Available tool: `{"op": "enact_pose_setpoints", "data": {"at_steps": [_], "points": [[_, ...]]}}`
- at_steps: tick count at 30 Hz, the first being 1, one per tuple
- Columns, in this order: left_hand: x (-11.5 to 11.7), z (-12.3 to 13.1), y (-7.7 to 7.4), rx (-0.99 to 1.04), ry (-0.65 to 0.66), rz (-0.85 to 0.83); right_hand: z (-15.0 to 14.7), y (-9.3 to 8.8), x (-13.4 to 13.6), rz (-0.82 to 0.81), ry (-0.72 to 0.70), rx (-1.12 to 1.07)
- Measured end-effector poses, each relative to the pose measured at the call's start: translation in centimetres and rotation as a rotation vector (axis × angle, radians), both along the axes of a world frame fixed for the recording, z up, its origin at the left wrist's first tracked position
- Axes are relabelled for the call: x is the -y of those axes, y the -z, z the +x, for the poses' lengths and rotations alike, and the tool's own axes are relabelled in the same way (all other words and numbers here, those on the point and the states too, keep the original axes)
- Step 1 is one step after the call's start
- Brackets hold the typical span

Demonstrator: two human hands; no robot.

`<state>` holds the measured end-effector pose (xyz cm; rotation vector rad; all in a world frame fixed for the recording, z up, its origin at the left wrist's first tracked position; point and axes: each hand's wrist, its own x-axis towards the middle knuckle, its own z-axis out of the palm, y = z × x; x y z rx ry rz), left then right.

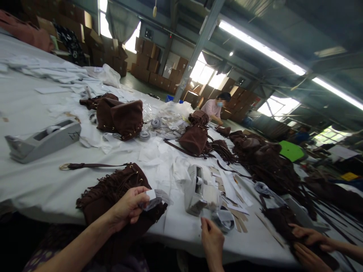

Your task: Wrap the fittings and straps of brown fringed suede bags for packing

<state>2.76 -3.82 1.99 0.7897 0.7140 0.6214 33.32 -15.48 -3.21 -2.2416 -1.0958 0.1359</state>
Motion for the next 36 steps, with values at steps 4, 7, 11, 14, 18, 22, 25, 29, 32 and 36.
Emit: {"op": "enact_pose_setpoints", "data": {"at_steps": [4,7,11,14,18,22,25,29,32,36], "points": [[0.5,0.9,-0.2,-0.039,0.002,0.068,-4.3,-2.9,0.7,0.066,-0.161,-0.188],[1.0,1.5,-0.6,-0.127,-0.029,0.166,-9.2,-6.3,0.1,0.125,-0.417,-0.387],[1.7,1.3,-1.0,-0.210,-0.054,0.321,-14.0,-8.4,-1.7,0.167,-0.578,-0.611],[2.3,0.9,-1.0,-0.223,-0.080,0.408,-15.3,-7.6,-3.1,0.147,-0.566,-0.716],[2.8,0.9,-0.9,-0.226,-0.142,0.510,-15.7,-5.9,-4.1,0.104,-0.479,-0.796],[3.1,1.2,-0.9,-0.244,-0.162,0.496,-15.9,-5.1,-4.0,0.082,-0.404,-0.904],[3.1,1.3,-1.0,-0.214,-0.095,0.415,-16.1,-4.9,-3.8,0.077,-0.381,-0.984],[3.2,1.5,-1.1,-0.171,-0.124,0.300,-16.5,-4.2,-4.2,0.120,-0.369,-1.010],[3.2,1.8,-1.7,-0.102,-0.188,0.197,-16.7,-3.2,-4.9,0.127,-0.375,-0.958],[2.9,1.6,-2.6,-0.021,-0.152,0.135,-16.6,-2.5,-5.5,0.179,-0.453,-0.791]]}}
